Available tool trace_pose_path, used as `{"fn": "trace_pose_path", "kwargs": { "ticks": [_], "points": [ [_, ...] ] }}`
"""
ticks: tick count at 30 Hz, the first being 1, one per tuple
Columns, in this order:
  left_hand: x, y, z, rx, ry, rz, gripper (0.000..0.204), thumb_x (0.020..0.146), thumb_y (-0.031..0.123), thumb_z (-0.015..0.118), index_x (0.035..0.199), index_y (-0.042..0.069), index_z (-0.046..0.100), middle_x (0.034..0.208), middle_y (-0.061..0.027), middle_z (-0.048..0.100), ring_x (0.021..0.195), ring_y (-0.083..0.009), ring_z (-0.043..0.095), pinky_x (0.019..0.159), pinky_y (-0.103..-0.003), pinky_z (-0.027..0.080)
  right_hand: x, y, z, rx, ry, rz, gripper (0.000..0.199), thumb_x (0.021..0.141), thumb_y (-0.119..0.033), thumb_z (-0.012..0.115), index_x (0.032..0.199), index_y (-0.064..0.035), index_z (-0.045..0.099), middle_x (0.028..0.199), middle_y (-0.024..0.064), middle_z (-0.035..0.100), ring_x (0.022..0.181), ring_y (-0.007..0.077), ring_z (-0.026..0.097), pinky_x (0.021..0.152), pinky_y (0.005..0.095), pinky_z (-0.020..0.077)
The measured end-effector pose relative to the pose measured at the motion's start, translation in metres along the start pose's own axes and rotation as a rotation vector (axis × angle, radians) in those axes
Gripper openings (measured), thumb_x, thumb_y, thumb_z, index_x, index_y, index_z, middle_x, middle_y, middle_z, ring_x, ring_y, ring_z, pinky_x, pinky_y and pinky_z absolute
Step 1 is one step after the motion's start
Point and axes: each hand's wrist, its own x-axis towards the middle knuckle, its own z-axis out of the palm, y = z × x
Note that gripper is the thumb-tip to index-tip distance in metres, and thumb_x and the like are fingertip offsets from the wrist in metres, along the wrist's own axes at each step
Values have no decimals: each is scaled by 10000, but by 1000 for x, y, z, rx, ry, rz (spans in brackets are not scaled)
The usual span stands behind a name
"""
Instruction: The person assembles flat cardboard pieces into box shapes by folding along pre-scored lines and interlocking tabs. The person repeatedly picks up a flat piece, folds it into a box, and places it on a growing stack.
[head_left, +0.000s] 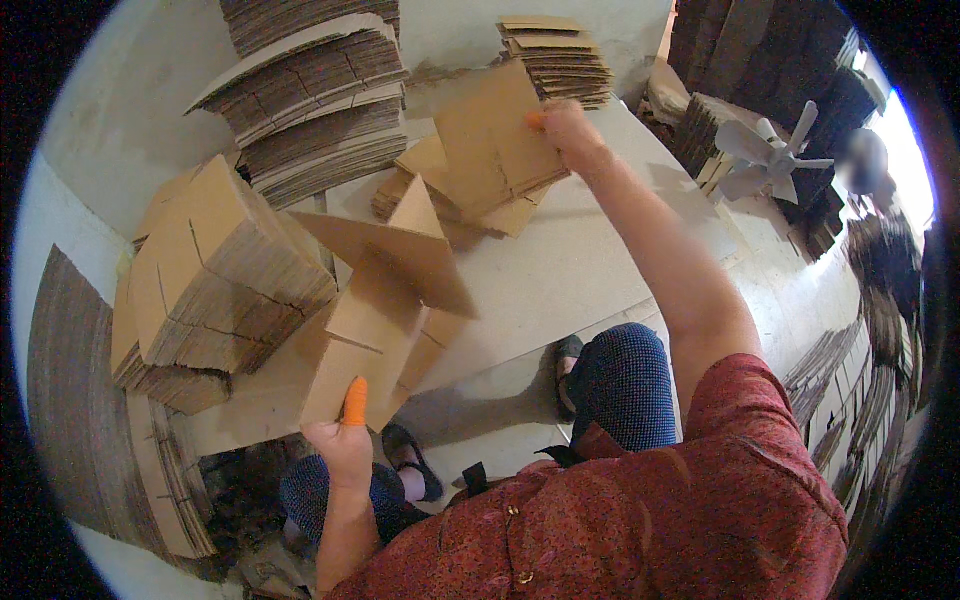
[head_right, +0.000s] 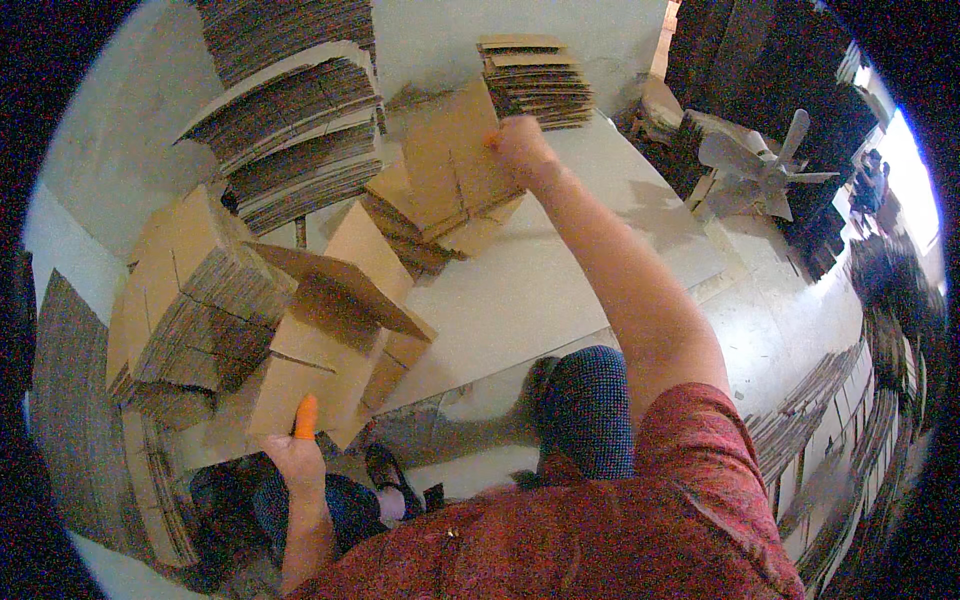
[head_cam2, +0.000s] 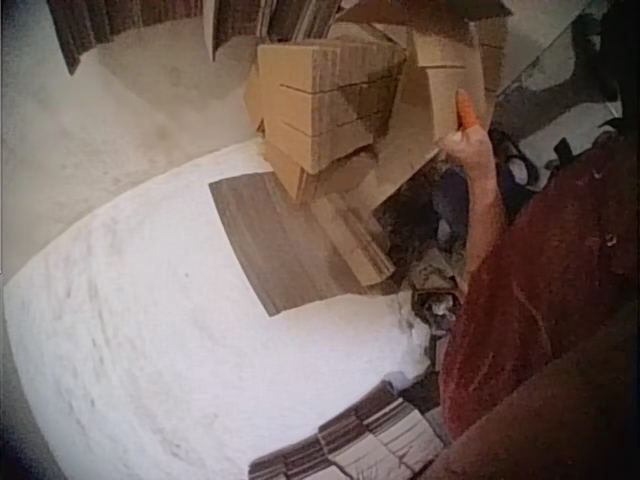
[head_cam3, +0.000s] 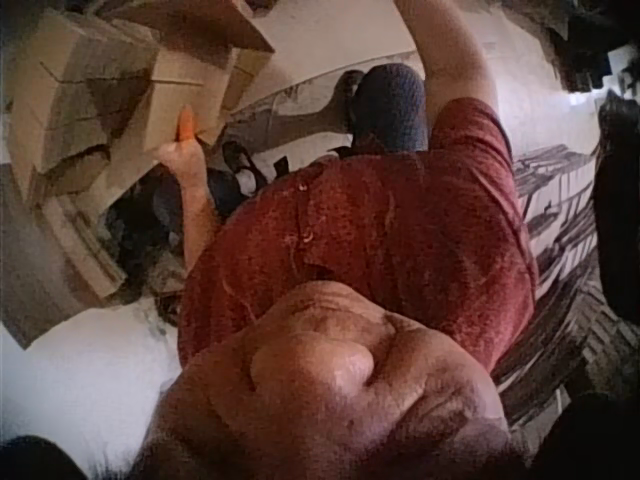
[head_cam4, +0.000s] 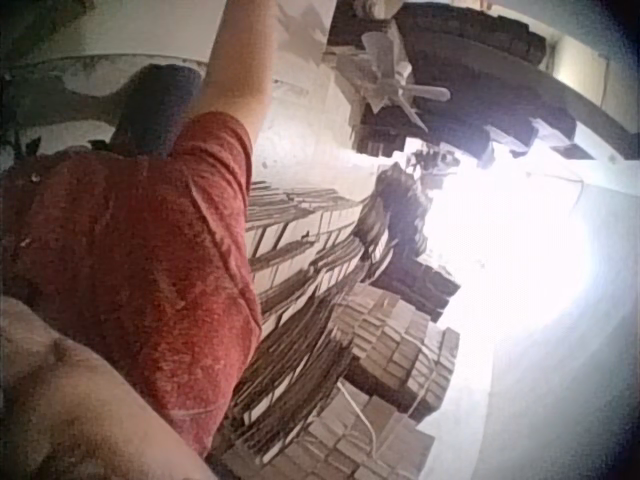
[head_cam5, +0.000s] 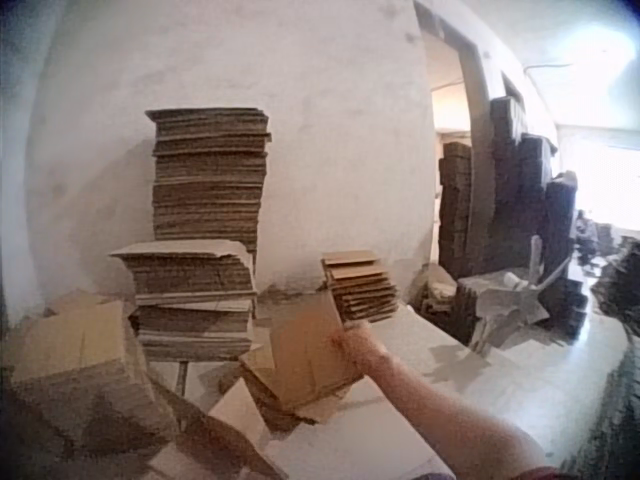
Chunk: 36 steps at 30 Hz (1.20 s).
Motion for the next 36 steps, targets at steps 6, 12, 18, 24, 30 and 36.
{"fn": "trace_pose_path", "kwargs": {
  "ticks": [6,12,18,24,30,36],
  "points": [
    [-1,-7,0,5,-44,30,190,785,-17,605,968,-69,602,960,-86,624,867,-153,574,770,-265,436,-8,-86,11,-651,398,-551,107,726,-75,610,821,-31,635,721,77,619,672,189,600,608,317,477],
    [2,-3,8,28,-120,97,175,790,-15,596,957,-67,604,946,-93,629,866,-150,576,761,-267,441,-37,-36,60,-1049,133,-616,250,689,-277,690,732,-83,537,802,130,543,767,327,547,640,418,443],
    [-3,-21,5,17,-158,-2,162,792,-7,594,943,-65,606,928,-96,634,857,-158,582,755,-269,443,-63,-24,70,-965,-23,-710,181,764,-240,617,818,-67,627,825,126,556,787,320,550,664,401,451],
    [1,-9,12,27,-164,26,170,789,5,600,944,-64,606,924,-100,636,854,-173,588,762,-282,442,-49,-22,60,-657,54,-541,197,809,-217,569,850,-32,626,797,179,597,754,374,572,640,403,453],
    [1,-18,16,-5,-162,63,174,786,6,601,944,-66,605,930,-104,635,855,-180,588,768,-288,441,-53,-39,48,-384,132,-367,173,834,-146,530,904,-9,611,749,215,580,663,298,547,607,333,437],
    [3,-4,21,-9,-199,66,187,783,-2,598,960,-64,597,959,-101,626,874,-178,577,791,-285,430,-46,-53,37,-402,401,-714,100,790,-92,556,829,-23,617,671,161,566,594,155,514,551,317,422]
  ]
}}
